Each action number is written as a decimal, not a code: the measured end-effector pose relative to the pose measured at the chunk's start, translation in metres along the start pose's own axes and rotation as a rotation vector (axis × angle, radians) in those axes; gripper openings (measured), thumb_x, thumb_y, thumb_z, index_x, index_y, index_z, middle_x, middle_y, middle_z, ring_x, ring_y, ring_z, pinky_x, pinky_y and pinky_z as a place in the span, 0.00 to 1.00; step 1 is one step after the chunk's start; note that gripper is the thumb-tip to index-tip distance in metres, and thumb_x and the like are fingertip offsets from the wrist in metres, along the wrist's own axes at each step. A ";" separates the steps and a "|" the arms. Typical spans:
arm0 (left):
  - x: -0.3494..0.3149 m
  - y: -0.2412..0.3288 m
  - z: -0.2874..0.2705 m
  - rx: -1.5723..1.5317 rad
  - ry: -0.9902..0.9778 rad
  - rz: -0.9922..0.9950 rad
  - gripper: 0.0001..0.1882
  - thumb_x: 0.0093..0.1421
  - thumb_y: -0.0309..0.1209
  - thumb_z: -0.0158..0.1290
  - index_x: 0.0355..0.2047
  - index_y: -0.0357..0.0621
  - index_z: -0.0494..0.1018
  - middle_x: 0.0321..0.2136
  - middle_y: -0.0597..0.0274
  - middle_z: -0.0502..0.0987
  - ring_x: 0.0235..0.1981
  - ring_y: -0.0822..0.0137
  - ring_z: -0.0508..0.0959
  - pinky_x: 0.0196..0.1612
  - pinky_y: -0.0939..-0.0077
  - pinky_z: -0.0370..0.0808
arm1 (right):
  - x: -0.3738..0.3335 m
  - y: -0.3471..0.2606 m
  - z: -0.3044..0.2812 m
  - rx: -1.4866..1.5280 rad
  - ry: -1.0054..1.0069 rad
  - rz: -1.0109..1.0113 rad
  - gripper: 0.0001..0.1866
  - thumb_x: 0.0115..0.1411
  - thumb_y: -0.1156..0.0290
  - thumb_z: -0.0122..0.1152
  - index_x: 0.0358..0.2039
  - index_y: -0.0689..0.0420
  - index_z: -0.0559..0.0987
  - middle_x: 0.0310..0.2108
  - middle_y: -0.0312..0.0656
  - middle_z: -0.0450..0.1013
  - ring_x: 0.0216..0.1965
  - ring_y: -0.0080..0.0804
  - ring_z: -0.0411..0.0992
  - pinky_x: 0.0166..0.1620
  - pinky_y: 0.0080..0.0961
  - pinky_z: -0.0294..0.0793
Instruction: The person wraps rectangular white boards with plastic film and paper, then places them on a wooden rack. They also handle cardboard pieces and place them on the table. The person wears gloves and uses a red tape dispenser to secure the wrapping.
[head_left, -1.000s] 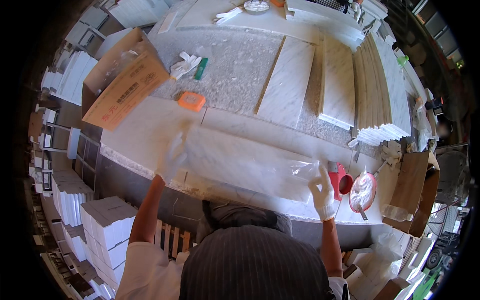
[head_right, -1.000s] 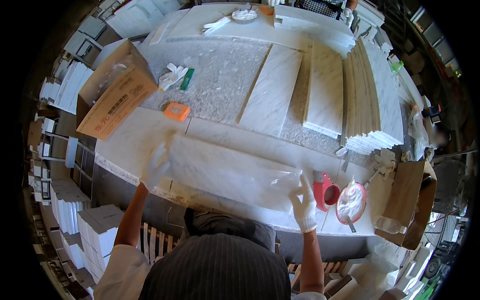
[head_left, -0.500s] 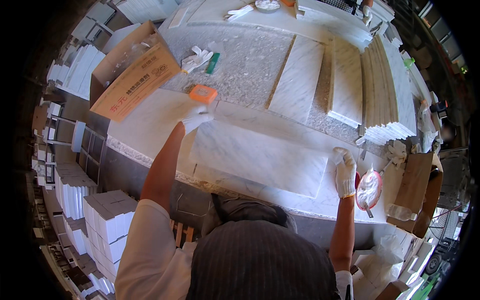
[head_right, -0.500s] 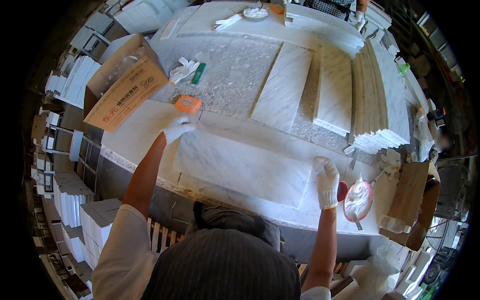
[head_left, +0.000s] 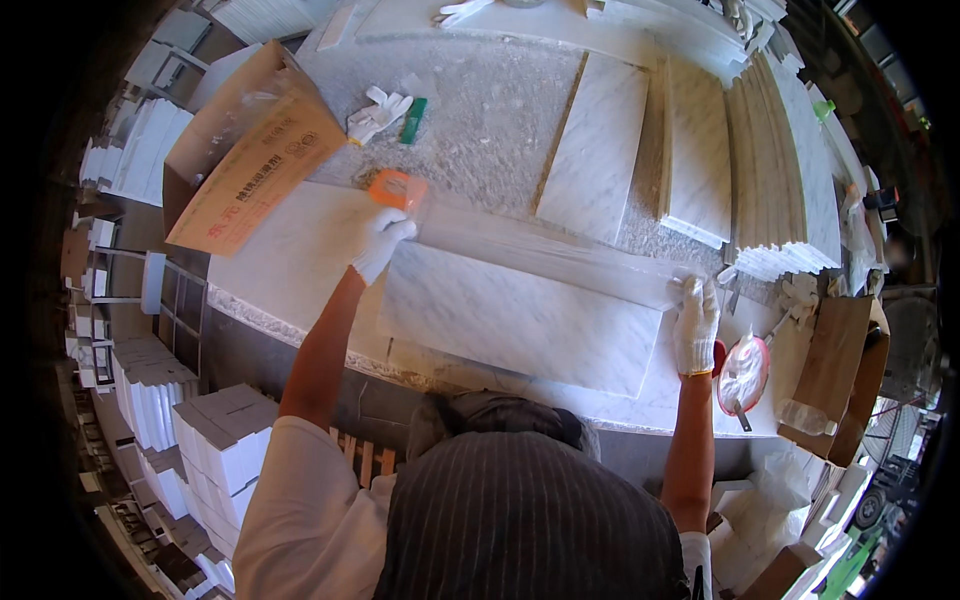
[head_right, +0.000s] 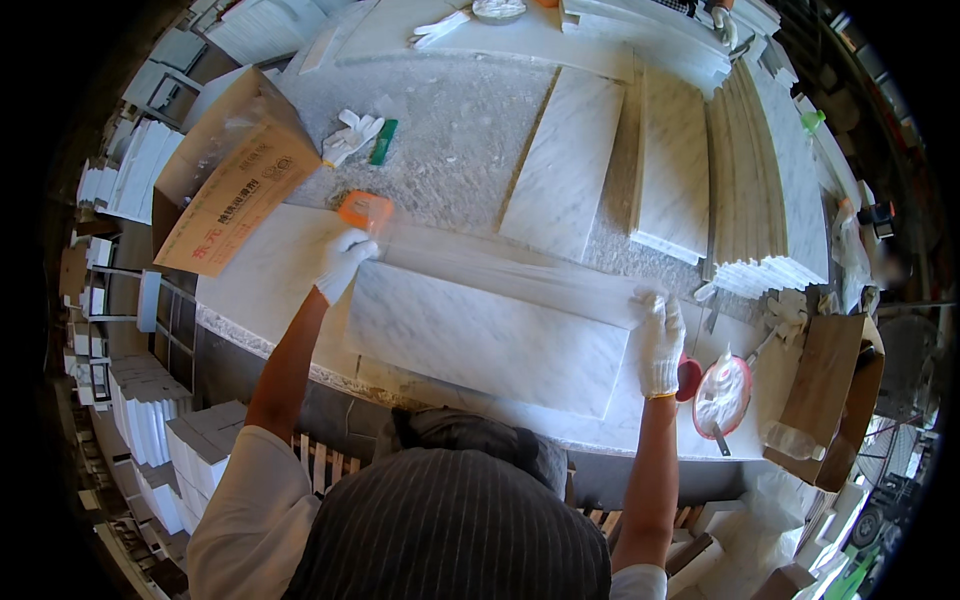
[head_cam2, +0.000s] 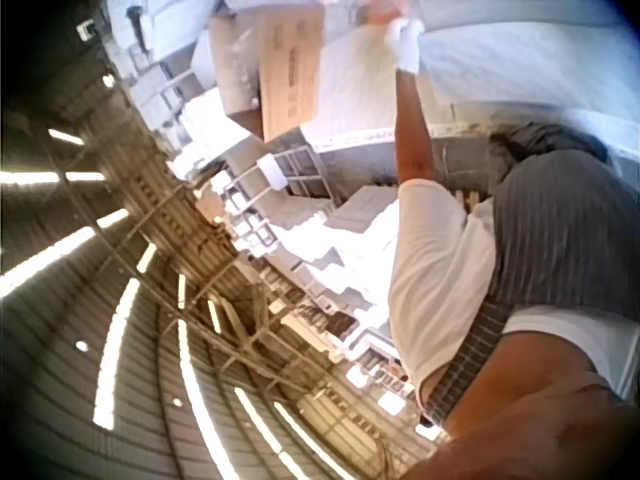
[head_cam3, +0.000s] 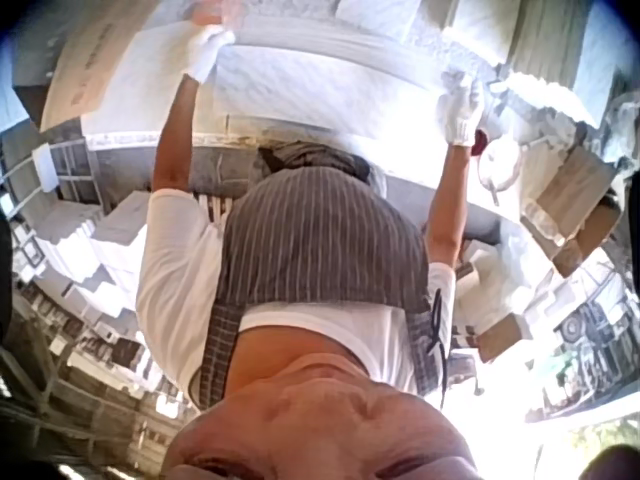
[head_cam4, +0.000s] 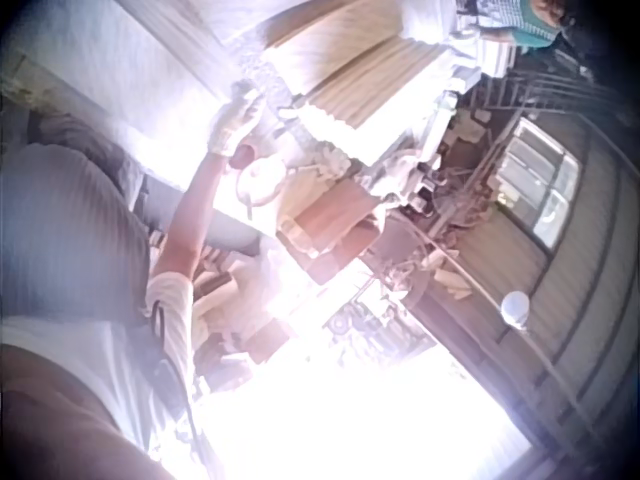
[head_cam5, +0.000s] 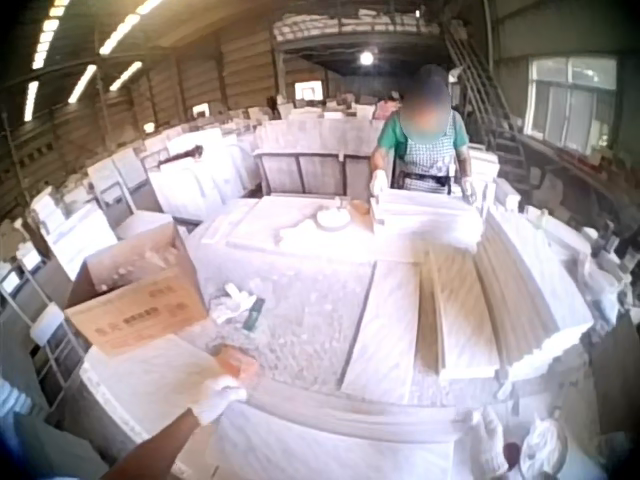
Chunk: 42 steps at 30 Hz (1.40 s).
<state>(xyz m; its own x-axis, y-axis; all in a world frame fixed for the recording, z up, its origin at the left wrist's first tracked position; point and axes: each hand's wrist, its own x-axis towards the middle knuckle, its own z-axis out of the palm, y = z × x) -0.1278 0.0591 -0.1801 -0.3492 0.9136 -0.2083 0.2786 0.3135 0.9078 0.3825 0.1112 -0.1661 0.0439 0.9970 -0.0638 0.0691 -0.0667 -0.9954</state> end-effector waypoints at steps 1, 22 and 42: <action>-0.003 0.004 -0.004 0.005 -0.030 0.026 0.05 0.58 0.27 0.57 0.32 0.37 0.75 0.29 0.66 0.77 0.35 0.76 0.75 0.41 0.78 0.72 | -0.005 -0.006 -0.005 0.014 -0.022 0.064 0.11 0.71 0.64 0.48 0.42 0.56 0.76 0.31 0.28 0.68 0.31 0.15 0.62 0.36 0.17 0.63; -0.069 -0.050 -0.049 -0.205 -0.120 -0.347 0.42 0.64 0.47 0.54 0.69 0.41 0.49 0.65 0.53 0.59 0.66 0.60 0.60 0.65 0.67 0.61 | -0.117 0.021 -0.020 -0.828 -0.202 -0.510 0.13 0.42 0.77 0.69 0.31 0.52 0.81 0.41 0.39 0.77 0.49 0.44 0.72 0.51 0.38 0.71; -0.036 -0.077 -0.050 1.179 0.131 -0.038 0.14 0.63 0.41 0.51 0.46 0.51 0.72 0.45 0.59 0.76 0.46 0.57 0.75 0.46 0.59 0.74 | -0.119 0.020 -0.023 -0.930 -0.210 -0.729 0.13 0.43 0.71 0.70 0.32 0.49 0.80 0.40 0.34 0.76 0.47 0.39 0.73 0.48 0.38 0.72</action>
<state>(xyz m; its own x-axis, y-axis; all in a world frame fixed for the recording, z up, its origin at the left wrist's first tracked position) -0.1813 -0.0111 -0.2247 -0.4444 0.8868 -0.1267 0.8945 0.4471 -0.0084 0.4021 -0.0098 -0.1766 -0.4617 0.7934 0.3968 0.7074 0.5992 -0.3749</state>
